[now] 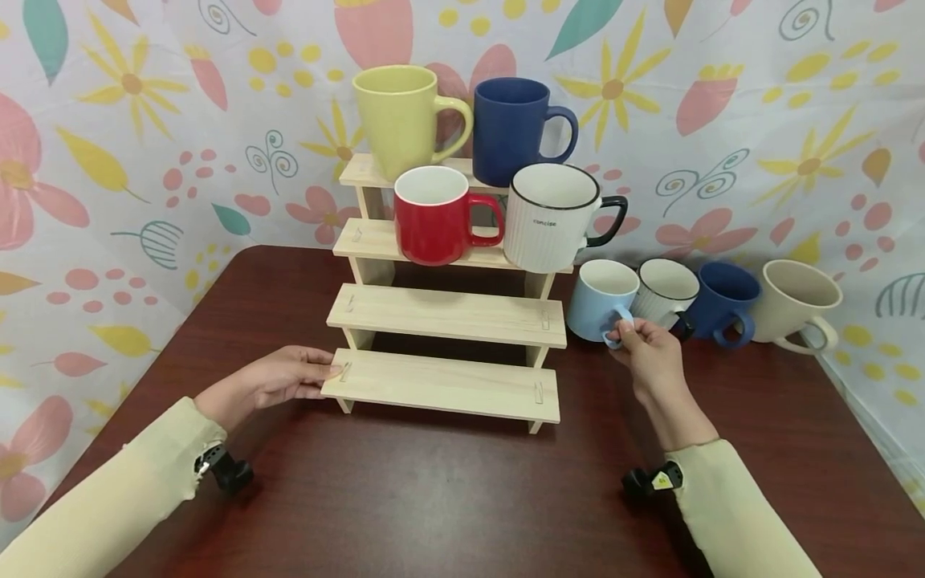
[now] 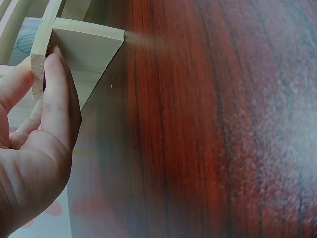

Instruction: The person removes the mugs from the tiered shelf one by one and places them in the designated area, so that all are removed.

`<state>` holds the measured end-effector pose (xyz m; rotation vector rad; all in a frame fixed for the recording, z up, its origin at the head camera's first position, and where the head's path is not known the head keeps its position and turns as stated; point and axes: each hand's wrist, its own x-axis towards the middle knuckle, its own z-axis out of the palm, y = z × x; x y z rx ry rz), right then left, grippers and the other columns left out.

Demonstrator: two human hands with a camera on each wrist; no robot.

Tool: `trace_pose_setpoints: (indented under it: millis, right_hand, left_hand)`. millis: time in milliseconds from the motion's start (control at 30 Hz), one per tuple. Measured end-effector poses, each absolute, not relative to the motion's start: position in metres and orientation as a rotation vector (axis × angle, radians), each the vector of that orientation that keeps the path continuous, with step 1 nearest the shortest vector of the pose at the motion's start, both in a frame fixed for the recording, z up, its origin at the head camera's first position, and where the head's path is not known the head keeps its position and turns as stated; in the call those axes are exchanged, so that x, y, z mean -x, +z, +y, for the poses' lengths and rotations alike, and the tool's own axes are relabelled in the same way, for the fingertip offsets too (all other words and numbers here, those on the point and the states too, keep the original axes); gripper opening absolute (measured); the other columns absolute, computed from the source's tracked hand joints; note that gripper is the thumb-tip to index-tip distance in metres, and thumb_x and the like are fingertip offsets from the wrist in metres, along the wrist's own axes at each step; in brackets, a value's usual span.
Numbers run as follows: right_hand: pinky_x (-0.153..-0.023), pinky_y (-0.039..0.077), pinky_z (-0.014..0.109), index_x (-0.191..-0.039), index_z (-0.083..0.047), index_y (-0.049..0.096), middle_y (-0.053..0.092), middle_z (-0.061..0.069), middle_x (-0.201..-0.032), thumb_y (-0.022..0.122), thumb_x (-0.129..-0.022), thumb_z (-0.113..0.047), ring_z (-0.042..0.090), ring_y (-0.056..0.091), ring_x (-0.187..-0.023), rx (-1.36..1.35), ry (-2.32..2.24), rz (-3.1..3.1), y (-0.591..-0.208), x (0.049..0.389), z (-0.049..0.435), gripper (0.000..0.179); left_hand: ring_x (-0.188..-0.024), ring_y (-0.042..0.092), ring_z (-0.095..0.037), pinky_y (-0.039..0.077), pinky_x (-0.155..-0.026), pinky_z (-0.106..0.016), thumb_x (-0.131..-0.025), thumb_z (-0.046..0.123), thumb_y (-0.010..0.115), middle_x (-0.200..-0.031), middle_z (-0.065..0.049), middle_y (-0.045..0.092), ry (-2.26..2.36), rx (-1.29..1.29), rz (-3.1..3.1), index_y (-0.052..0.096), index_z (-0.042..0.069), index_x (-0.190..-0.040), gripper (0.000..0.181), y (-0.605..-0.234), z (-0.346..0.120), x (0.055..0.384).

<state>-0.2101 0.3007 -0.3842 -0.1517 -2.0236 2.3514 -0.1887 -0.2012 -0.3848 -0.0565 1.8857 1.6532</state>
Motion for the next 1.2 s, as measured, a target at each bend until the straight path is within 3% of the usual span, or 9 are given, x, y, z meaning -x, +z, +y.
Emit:
trace_pose_setpoints:
  millis: [733,1200]
  right_hand:
    - [-0.066,0.056,0.012,-0.084,-0.016,0.063,0.066,-0.013,-0.073,0.051,-0.106,-0.013,-0.004,0.065,-0.074,0.285,2.27,-2.058,-0.39,0.23,0.299,0.026]
    - [-0.071,0.055,0.009,-0.09,-0.014,0.06,0.066,-0.016,-0.078,0.049,-0.108,-0.017,-0.008,0.062,-0.081,0.279,2.229,-2.171,-0.394,0.237,0.301,0.022]
  left_hand:
    - [-0.079,0.067,-0.003,0.059,-0.071,-0.016,-0.103,0.006,0.055,-0.087,0.006,0.07,1.655,0.037,1.879,0.04,-0.019,-0.143,0.049,-0.386,-0.202,0.19]
    - [-0.08,0.067,-0.003,0.059,-0.072,-0.016,-0.103,0.006,0.055,-0.087,0.006,0.07,1.654,0.033,1.882,0.041,-0.019,-0.143,0.049,-0.387,-0.202,0.189]
